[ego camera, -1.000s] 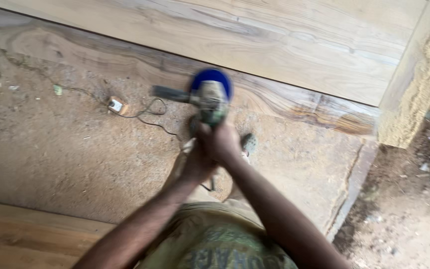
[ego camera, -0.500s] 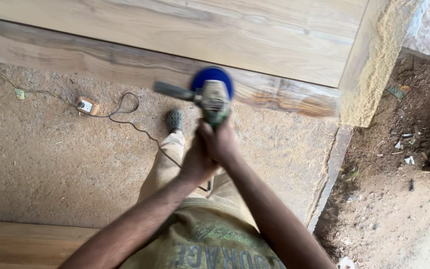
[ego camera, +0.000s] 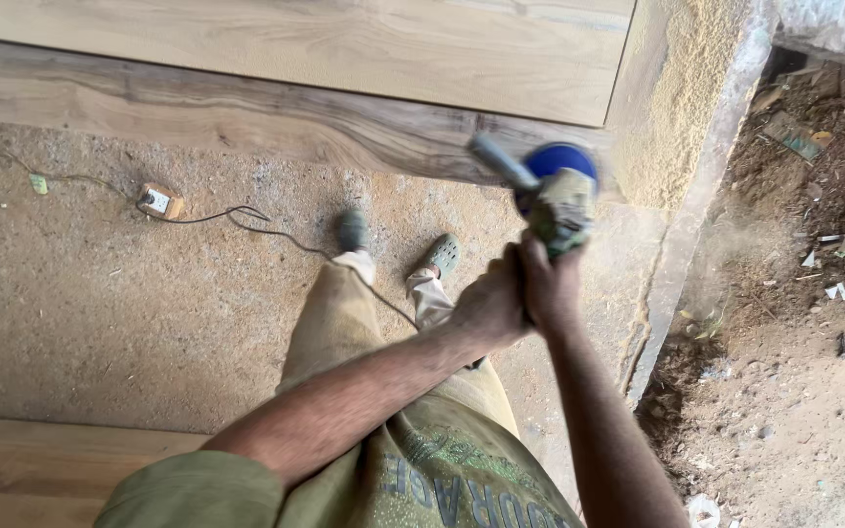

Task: The person uses a handheld electric sander to smooth the surface of a large wooden panel. The person moves the sander back and forth across the wood, generating sawdust as they work.

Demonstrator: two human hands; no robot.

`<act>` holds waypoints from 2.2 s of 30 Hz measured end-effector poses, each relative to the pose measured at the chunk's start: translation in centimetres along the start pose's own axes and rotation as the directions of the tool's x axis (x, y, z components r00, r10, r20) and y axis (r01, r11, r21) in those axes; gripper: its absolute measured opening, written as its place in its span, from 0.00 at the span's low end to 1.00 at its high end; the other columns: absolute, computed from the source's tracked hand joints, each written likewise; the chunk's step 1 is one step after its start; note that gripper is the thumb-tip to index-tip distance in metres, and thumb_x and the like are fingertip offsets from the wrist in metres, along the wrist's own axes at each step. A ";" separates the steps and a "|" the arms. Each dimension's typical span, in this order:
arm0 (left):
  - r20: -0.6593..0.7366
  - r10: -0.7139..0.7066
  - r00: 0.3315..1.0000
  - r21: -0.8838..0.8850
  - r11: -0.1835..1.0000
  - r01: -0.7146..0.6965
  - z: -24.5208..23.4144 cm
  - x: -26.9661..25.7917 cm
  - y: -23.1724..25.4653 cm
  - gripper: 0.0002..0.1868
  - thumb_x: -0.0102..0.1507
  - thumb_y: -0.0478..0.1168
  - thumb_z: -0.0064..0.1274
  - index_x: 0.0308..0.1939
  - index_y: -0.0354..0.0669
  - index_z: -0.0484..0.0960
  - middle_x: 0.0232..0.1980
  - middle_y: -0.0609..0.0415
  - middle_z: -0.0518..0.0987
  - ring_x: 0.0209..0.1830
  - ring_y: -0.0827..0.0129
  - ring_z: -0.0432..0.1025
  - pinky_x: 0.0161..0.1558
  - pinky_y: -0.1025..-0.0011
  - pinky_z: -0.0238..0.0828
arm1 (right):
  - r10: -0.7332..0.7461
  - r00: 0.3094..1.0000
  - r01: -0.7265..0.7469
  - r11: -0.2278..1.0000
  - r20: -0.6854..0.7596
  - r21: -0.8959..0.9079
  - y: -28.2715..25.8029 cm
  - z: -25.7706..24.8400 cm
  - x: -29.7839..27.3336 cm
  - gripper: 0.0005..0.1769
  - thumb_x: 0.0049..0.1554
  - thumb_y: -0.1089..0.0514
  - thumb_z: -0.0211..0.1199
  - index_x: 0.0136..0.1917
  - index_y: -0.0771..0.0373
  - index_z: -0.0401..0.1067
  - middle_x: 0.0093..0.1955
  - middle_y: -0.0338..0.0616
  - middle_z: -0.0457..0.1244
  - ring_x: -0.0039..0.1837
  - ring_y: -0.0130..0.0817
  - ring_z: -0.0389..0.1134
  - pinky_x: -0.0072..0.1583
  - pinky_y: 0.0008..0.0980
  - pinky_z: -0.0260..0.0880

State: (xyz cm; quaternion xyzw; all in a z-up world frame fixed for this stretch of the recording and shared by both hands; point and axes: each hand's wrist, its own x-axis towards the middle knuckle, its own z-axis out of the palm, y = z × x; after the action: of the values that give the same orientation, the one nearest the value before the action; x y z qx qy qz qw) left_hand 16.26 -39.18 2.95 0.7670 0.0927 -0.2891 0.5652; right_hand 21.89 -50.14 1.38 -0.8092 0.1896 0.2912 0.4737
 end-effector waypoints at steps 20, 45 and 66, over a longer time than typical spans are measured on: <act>-0.329 0.061 0.942 0.055 0.997 -0.046 -9.8 -7.2 -10.2 0.38 0.67 0.45 0.58 0.72 0.31 0.55 0.65 0.36 0.71 0.61 0.57 0.72 0.51 0.62 0.81 | -0.081 0.939 0.201 0.918 0.333 -0.341 -2.5 17.2 -2.0 0.32 0.62 0.40 0.60 0.68 0.66 0.71 0.55 0.61 0.72 0.56 0.50 0.74 0.55 0.48 0.74; -0.092 0.071 0.993 -0.080 0.994 -0.079 4.3 0.8 1.6 0.45 0.63 0.50 0.59 0.67 0.21 0.52 0.55 0.34 0.73 0.45 0.60 0.78 0.38 0.68 0.86 | 0.074 0.997 -0.073 0.975 0.000 -0.211 0.4 -3.9 -0.2 0.52 0.61 0.44 0.57 0.78 0.69 0.27 0.65 0.69 0.62 0.61 0.57 0.71 0.60 0.58 0.78; -0.251 0.110 0.962 0.112 0.990 -0.084 0.6 -1.2 -3.1 0.42 0.69 0.49 0.54 0.72 0.23 0.49 0.62 0.32 0.69 0.55 0.58 0.75 0.48 0.65 0.85 | -0.015 0.984 0.062 0.962 0.176 -0.265 -1.4 2.7 -0.4 0.47 0.61 0.43 0.56 0.79 0.68 0.36 0.63 0.65 0.66 0.62 0.56 0.72 0.62 0.54 0.75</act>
State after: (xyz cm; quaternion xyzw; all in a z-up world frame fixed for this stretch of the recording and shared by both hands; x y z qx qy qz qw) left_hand 13.62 -38.45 1.00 0.8290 0.1130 -0.1636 0.5227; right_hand 21.66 -47.10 1.57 -0.8414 0.0906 0.3740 0.3794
